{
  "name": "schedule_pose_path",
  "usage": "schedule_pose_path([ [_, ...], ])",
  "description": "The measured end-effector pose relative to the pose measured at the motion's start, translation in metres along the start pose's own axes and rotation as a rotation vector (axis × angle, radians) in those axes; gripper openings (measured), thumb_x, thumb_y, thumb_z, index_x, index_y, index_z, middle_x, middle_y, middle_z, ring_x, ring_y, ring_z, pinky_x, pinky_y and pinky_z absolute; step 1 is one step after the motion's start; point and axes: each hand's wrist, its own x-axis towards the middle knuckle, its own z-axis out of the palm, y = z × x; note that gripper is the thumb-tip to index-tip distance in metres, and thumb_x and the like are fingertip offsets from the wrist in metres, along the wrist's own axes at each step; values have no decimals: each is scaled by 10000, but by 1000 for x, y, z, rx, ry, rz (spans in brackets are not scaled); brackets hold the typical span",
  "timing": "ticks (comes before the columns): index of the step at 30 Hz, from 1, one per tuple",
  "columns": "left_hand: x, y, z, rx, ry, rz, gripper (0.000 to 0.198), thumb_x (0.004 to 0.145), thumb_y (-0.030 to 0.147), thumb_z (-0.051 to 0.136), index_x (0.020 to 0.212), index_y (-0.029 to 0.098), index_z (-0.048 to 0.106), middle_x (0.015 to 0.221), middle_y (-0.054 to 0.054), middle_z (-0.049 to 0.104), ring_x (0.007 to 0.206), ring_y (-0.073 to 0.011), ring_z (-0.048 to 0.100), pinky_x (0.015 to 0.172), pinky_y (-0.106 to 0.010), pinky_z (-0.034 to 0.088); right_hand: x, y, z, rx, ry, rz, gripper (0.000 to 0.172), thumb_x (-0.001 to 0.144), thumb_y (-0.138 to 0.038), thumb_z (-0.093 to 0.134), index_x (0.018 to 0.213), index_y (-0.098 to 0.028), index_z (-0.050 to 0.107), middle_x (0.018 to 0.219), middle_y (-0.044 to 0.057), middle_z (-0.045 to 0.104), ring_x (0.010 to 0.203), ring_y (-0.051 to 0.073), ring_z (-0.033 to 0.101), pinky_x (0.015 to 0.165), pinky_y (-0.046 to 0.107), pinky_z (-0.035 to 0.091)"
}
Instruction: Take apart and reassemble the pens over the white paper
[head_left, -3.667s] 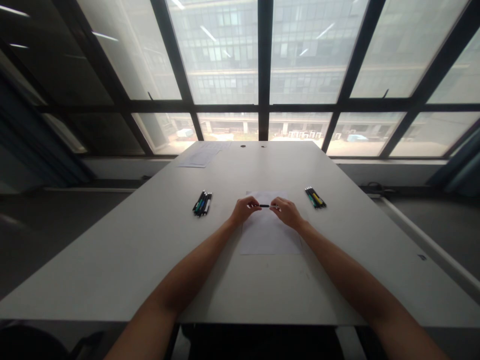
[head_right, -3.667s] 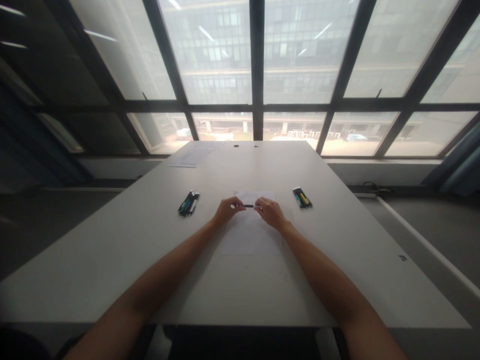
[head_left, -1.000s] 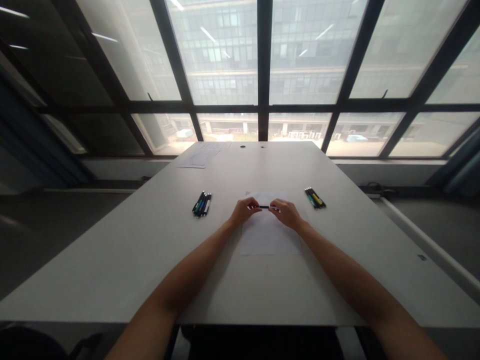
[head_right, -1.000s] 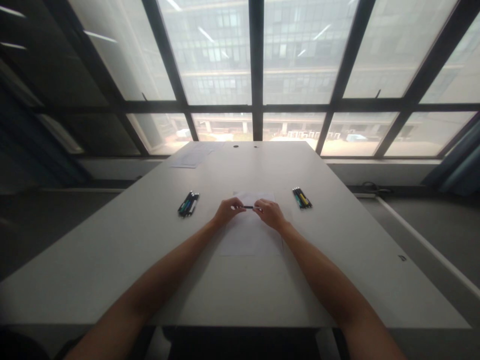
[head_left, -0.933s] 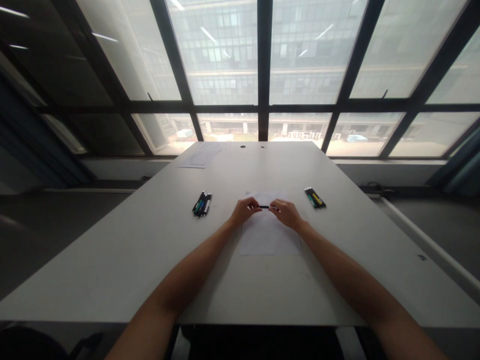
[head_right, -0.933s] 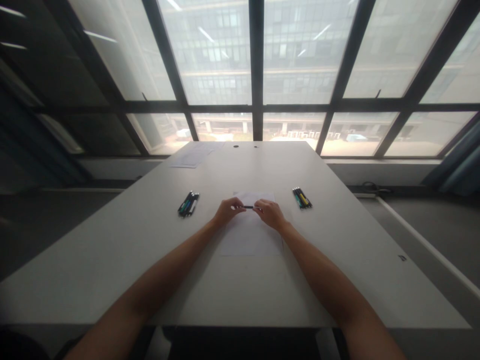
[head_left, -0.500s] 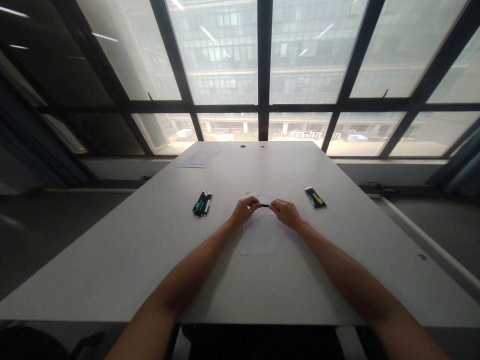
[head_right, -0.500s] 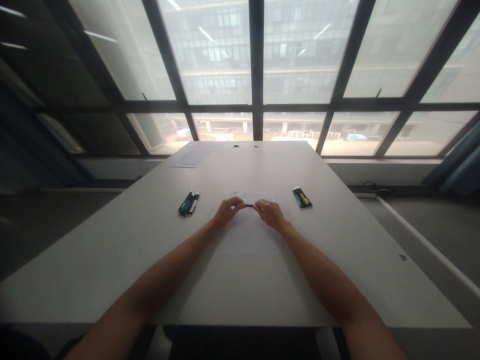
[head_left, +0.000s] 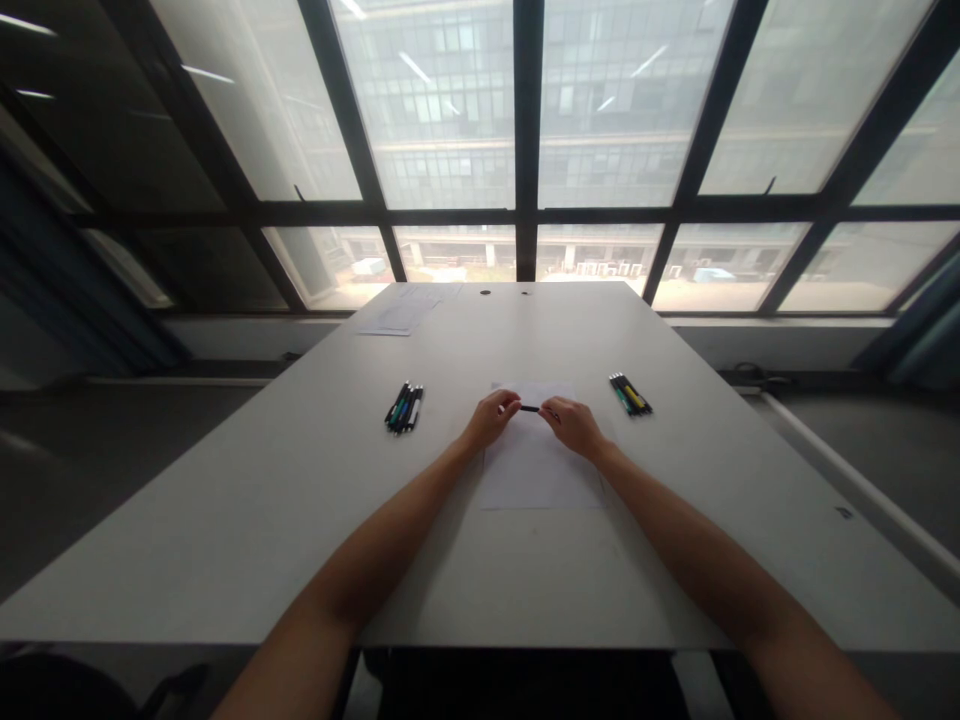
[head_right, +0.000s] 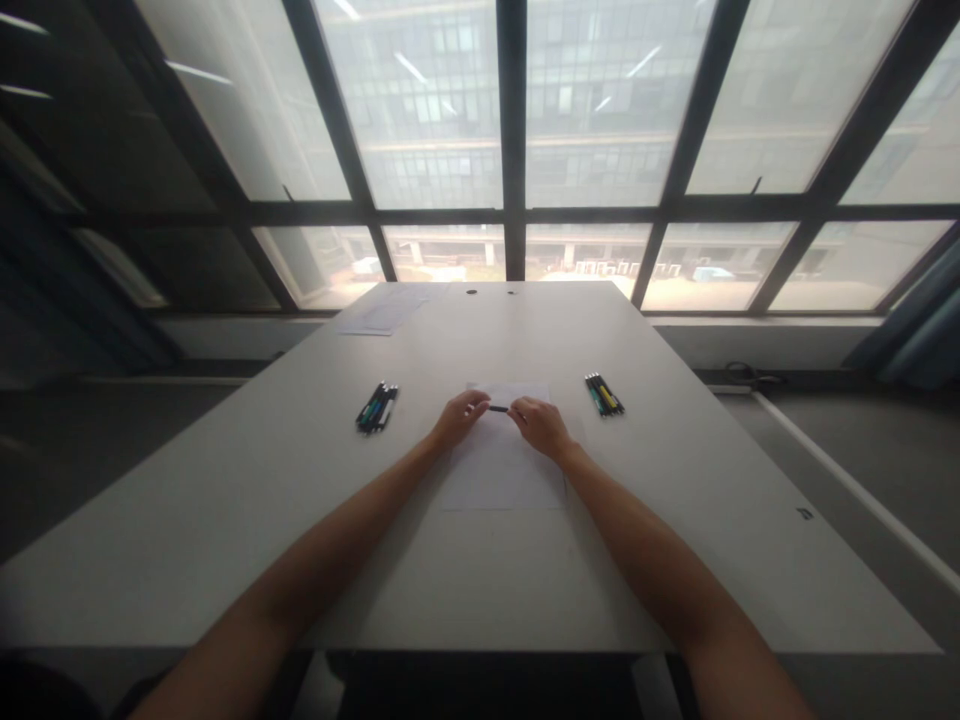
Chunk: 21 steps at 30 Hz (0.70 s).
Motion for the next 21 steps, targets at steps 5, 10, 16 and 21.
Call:
schedule_pose_path([
  [5,1,-3,-1,98,-26,-41,488,953,487,411,674,154,634,646,-11,622,627,-129,548,633,-245,420,0,0,0,-10,3,10,188,980,-334,499,921,-226,642,913,34,691,822,157,619,697,238,373],
  [10,0,0,-2,107,-20,-34,410,901,469,510,676,154,644,641,-9,633,618,-128,524,634,-252,427,0,0,0,-10,1,2,189,983,-338,494,927,-228,637,922,36,691,836,160,621,704,241,375],
  [16,-1,3,-2,36,-11,9,213,848,372,605,821,171,670,784,-23,684,719,-140,598,677,-258,478,0,2,0,-14,-14,11,202,986,-347,485,939,-230,643,926,38,689,837,159,621,703,243,381],
  [21,-1,1,0,12,3,7,234,833,361,626,970,176,665,818,-26,674,741,-141,605,679,-251,477,0,2,1,-21,-4,8,202,987,-343,485,932,-227,641,919,37,689,833,161,620,704,245,379],
])
